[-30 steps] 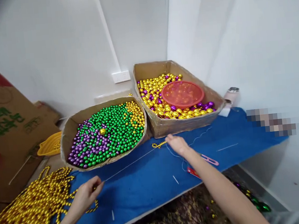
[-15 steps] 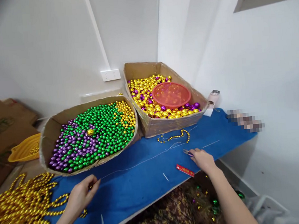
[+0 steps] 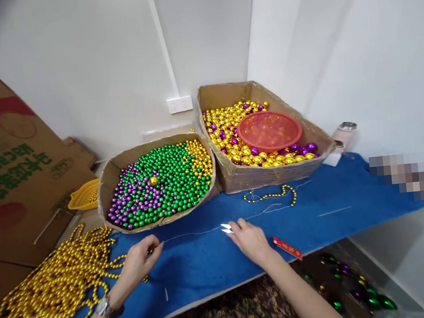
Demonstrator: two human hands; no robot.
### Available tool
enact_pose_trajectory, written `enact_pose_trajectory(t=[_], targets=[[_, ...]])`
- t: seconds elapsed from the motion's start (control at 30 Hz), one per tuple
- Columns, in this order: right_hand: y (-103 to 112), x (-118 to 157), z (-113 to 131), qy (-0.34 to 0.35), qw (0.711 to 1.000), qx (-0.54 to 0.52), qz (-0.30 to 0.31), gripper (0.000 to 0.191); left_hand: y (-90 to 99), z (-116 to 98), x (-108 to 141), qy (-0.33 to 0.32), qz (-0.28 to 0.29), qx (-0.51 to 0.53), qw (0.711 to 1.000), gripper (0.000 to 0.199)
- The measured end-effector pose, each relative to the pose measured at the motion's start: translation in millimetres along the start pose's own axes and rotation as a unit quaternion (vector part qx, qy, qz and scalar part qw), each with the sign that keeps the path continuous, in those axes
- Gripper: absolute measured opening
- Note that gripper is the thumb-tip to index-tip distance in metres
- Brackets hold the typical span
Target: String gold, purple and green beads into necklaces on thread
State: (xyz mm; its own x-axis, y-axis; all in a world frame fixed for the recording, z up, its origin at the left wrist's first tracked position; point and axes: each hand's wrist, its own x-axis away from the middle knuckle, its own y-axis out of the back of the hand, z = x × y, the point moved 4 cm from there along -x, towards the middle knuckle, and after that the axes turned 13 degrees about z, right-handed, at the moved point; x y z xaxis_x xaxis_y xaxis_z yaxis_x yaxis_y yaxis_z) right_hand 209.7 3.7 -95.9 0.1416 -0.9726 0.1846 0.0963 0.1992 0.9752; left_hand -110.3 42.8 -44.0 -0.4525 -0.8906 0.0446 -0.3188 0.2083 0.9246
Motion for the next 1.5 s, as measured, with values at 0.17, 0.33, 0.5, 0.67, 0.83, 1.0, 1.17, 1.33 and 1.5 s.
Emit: enact_pose_trajectory(t=[0.17,0.33,0.5,0.67,0.83,1.0,1.17,1.33,1.5], targets=[[0.1,-18.7,27.5,-0.002,1.000,0.012,-0.002,0.021,11.6,-4.4,1.9,-0.024,-0.032,-0.043,0.998,0.023],[9.0,-14.8,-10.5,-0.053,0.998,-0.009,-0.014,0.027,42.1,-5.1,9.0,-0.038,-0.155,-0.222,0.962,0.020],[19.7,6.1,-84.4,-0.140,0.989,-0.033,-0.015,0.030,6.6,-9.4,-4.1,-0.152,-0.082,-0.253,0.952,0.019],[14.4,19.9,-110.0,-0.126,0.990,-0.049,0.030,0.025,-63.2,-18.9,-42.7,-0.165,0.004,-0.222,0.961,0.021],[5.7,15.8,-105.1,-0.108,0.988,-0.098,0.040,0.025,-79.4,-18.3,-71.1,-0.059,0.018,-0.215,0.975,0.022],[9.6,27.1,-99.1,-0.094,0.976,-0.198,-0.010,0.016,-64.3,-46.9,-67.3,-0.115,-0.036,-0.141,0.983,0.025],[22.2,77.7,-66.9,-0.019,0.941,-0.331,-0.070,0.015,-58.6,-140.9,-73.1,-0.267,0.034,0.124,0.955,0.026],[35.3,141.5,-61.0,-0.015,0.882,-0.450,-0.143,0.029,-92.5,-264.6,-95.1,-0.414,0.237,0.225,0.849,0.034],[23.5,190.0,-113.9,-0.138,0.789,-0.504,-0.324,0.033,-141.7,-319.8,-113.6,-0.401,0.343,0.187,0.828,0.033]])
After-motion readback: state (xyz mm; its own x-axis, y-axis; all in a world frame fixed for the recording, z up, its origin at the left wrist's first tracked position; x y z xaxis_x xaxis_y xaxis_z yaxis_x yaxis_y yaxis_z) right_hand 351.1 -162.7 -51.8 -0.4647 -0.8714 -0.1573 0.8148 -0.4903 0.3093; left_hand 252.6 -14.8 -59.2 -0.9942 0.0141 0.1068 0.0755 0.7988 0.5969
